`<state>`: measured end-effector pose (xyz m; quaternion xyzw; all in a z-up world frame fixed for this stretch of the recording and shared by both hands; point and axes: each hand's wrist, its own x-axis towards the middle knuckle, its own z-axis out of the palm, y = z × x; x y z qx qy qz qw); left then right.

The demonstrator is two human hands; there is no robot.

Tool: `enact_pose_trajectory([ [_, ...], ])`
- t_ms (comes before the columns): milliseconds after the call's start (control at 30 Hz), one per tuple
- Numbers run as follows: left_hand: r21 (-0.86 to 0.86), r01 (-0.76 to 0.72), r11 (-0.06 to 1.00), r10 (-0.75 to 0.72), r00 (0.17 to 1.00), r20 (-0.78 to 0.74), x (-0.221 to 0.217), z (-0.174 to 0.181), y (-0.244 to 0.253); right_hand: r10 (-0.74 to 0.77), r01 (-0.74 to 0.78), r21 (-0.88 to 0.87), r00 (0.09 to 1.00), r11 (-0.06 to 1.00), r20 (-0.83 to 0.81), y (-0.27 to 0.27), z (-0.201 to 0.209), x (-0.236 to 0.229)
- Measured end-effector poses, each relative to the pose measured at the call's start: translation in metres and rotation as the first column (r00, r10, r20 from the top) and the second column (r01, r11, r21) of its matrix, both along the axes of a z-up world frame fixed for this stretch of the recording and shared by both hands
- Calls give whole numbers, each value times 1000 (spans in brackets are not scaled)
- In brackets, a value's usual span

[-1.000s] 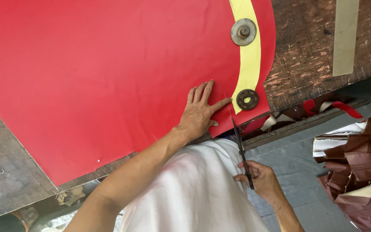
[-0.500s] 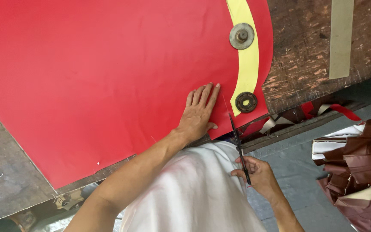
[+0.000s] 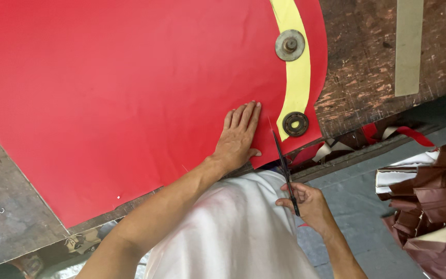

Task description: The person positions a yellow paper template on a red sheet, secures it with weights, and uses a ruler and marker to draw a straight line. They then use scissors to cut the red material along the marked line and the template's edge.

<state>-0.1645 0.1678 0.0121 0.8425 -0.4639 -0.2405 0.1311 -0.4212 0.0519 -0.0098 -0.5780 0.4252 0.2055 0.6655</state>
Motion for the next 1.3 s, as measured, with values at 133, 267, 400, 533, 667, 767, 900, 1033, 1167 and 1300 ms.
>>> enact_pose_trajectory([
  [133,1,3,1000,-3,1000,-5,0,0,1,41,-45,-58,997,997,-63,-4,1,15],
  [267,-2,-2,1000,2,1000,-11,-1,0,0,-27,27,-5,999,1000,-19,-3,-2,21],
  [400,4,-1,1000,1,1000,-13,-2,0,0,1,2,-45,998,999,57,-2,-9,17],
  [533,-2,-6,1000,6,1000,-15,-1,1,0,40,-43,-96,999,994,-35,-2,-6,18],
  [667,-8,3,1000,-3,1000,7,-1,1,0,-28,28,-18,999,999,-35,-3,-4,26],
  [767,-3,3,1000,-3,1000,1,-1,3,0,-37,37,-13,999,999,20,-2,-6,25],
  [900,-76,-48,996,45,998,-40,-4,7,-6,-11,13,-37,998,999,62,-1,-6,29],
  [1033,-242,37,969,-42,999,-13,-4,2,-25,73,-79,-72,994,994,-88,-4,10,29],
  [1167,-347,308,886,-313,949,43,11,-9,-58,122,-128,-67,989,990,-87,-7,18,12],
  [1300,-229,475,850,-478,877,46,24,-13,-74,112,-110,21,990,994,-88,-9,9,-15],
])
